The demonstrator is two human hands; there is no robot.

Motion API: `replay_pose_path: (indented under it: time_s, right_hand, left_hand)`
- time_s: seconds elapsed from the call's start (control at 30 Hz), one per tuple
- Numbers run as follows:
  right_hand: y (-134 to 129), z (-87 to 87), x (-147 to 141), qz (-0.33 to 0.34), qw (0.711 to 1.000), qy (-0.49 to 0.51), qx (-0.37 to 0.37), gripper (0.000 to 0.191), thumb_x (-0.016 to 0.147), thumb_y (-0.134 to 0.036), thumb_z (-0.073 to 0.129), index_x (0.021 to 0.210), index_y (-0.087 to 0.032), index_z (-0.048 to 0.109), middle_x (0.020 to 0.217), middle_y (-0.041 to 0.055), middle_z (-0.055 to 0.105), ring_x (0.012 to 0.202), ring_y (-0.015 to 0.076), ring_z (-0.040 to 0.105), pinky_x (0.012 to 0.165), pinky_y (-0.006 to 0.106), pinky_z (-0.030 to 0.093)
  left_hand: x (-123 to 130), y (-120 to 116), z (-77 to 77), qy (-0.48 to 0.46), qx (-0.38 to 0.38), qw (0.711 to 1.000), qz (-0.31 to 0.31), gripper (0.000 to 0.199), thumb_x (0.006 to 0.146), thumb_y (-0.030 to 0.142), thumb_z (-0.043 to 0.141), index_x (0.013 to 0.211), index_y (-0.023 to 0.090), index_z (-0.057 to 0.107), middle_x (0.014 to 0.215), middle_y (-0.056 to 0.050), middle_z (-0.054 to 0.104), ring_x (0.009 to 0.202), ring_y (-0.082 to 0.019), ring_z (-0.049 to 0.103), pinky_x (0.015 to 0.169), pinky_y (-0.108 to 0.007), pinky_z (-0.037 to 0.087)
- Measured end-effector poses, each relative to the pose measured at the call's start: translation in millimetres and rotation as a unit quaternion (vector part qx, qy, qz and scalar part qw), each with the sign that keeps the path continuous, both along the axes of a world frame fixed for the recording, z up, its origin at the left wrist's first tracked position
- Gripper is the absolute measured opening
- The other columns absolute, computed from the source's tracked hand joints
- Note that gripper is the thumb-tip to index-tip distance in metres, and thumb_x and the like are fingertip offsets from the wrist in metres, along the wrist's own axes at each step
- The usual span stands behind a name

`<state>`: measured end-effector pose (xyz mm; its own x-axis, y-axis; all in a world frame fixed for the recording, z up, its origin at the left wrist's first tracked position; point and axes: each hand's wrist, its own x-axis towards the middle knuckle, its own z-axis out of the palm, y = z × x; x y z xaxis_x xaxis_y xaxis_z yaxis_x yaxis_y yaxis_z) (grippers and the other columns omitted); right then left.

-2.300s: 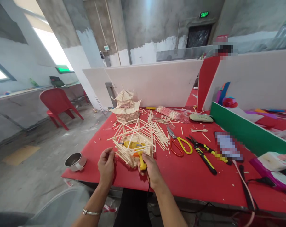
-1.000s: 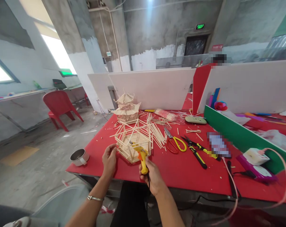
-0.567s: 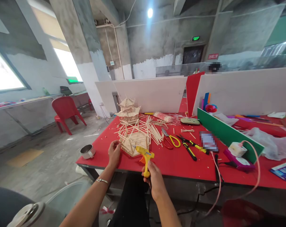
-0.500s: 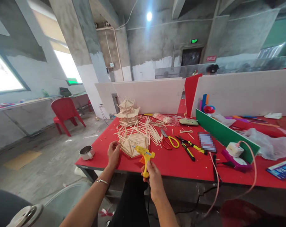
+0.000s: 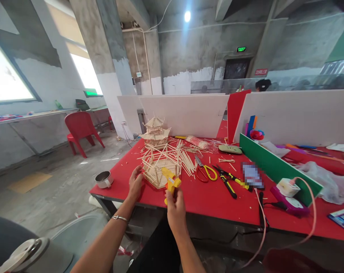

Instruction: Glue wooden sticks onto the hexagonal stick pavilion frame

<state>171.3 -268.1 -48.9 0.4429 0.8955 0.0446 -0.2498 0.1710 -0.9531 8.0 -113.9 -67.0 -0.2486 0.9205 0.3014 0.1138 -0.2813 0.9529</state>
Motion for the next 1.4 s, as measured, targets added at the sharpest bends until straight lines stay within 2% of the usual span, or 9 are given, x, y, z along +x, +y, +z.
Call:
replay_pose_path:
  time_s: [0.13,0.33,0.53,0.7,0.97,1.1,1.23,1.33,1.4]
  right_hand:
    - [-8.0,2.6,-4.1,0.030,0.995,-0.095,0.004,0.049,0.081,-0.058,0.067,0.112,-0.021,0.062,0.106,0.0084,0.070,0.099,0.0234,0.064,0.090,0.034,0.048]
    - [-17.7,1.7,0.7,-0.001,0.985,-0.173,0.018,0.034,0.086,-0.054,0.062,0.099,-0.022,0.064,0.096,0.0076,0.069,0.092,0.0237,0.063,0.086,0.035,0.048]
    - [-16.8,0.6,-3.8,0.002,0.975,-0.209,0.082,0.039,0.091,-0.046,0.059,0.122,-0.023,0.060,0.120,0.0123,0.066,0.112,0.0270,0.060,0.098,0.041,0.046]
    - [-14.8,-4.5,-0.3,-0.010,0.971,-0.219,0.091,0.036,0.093,-0.043,0.057,0.124,-0.025,0.061,0.119,0.0117,0.065,0.111,0.0260,0.061,0.097,0.041,0.047]
    - [-8.3,-4.4,3.8,-0.007,0.977,-0.200,0.073,0.038,0.093,-0.044,0.058,0.125,-0.024,0.061,0.120,0.0123,0.065,0.112,0.0265,0.060,0.095,0.039,0.048]
    - [-7.7,-3.8,0.9,0.001,0.972,-0.222,0.082,0.036,0.093,-0.041,0.058,0.125,-0.025,0.061,0.120,0.0116,0.065,0.113,0.0263,0.060,0.096,0.039,0.048]
    - [-15.7,-4.6,4.3,-0.019,0.961,-0.259,0.096,0.034,0.094,-0.038,0.057,0.125,-0.026,0.062,0.114,0.0101,0.068,0.106,0.0249,0.063,0.092,0.038,0.051]
    - [-23.6,3.5,14.8,-0.051,0.950,-0.292,0.101,0.031,0.093,-0.038,0.058,0.121,-0.024,0.063,0.112,0.0098,0.069,0.103,0.0240,0.065,0.087,0.035,0.052]
    - [-24.3,18.0,25.2,-0.078,0.945,-0.304,0.091,0.028,0.092,-0.041,0.059,0.112,-0.022,0.065,0.106,0.0100,0.070,0.098,0.0239,0.066,0.083,0.034,0.053]
  left_hand:
    - [-0.6,-0.8,0.3,-0.012,-0.020,0.999,-0.039,0.059,0.068,0.017,0.065,0.127,0.020,0.062,0.122,-0.011,0.066,0.114,-0.026,0.061,0.088,-0.034,0.052]
    - [-3.5,-2.2,-0.5,-0.006,-0.041,0.997,-0.071,0.076,0.060,0.013,0.074,0.133,0.021,0.057,0.125,-0.011,0.065,0.096,-0.023,0.068,0.081,-0.034,0.056]
    - [-5.8,-5.2,3.4,0.007,-0.057,0.993,-0.102,0.092,0.052,0.019,0.083,0.139,0.024,0.050,0.130,-0.013,0.061,0.083,-0.019,0.071,0.073,-0.035,0.060]
    - [-5.8,-7.9,7.0,0.061,-0.054,0.989,-0.126,0.096,0.053,0.016,0.081,0.142,0.023,0.045,0.124,-0.012,0.064,0.093,-0.022,0.070,0.080,-0.036,0.059]
    - [-8.8,-3.7,3.4,0.111,-0.052,0.988,-0.093,0.108,0.052,0.014,0.082,0.148,0.024,0.036,0.122,-0.012,0.066,0.098,-0.024,0.071,0.087,-0.041,0.057]
    - [-8.2,-2.9,1.2,0.115,-0.059,0.988,-0.088,0.107,0.053,0.014,0.083,0.148,0.025,0.036,0.125,-0.013,0.065,0.100,-0.025,0.070,0.086,-0.041,0.058]
    - [-7.6,-5.1,1.9,0.159,-0.047,0.983,-0.080,0.105,0.055,0.019,0.083,0.148,0.025,0.034,0.127,-0.012,0.065,0.099,-0.025,0.071,0.087,-0.042,0.058]
    - [-8.1,-7.4,2.2,0.198,-0.038,0.976,-0.082,0.101,0.061,0.025,0.080,0.149,0.026,0.032,0.131,-0.010,0.062,0.100,-0.023,0.070,0.090,-0.042,0.057]
    - [-8.7,-8.0,1.3,0.222,-0.035,0.971,-0.080,0.099,0.063,0.024,0.077,0.150,0.024,0.030,0.135,-0.011,0.059,0.100,-0.023,0.069,0.093,-0.042,0.055]
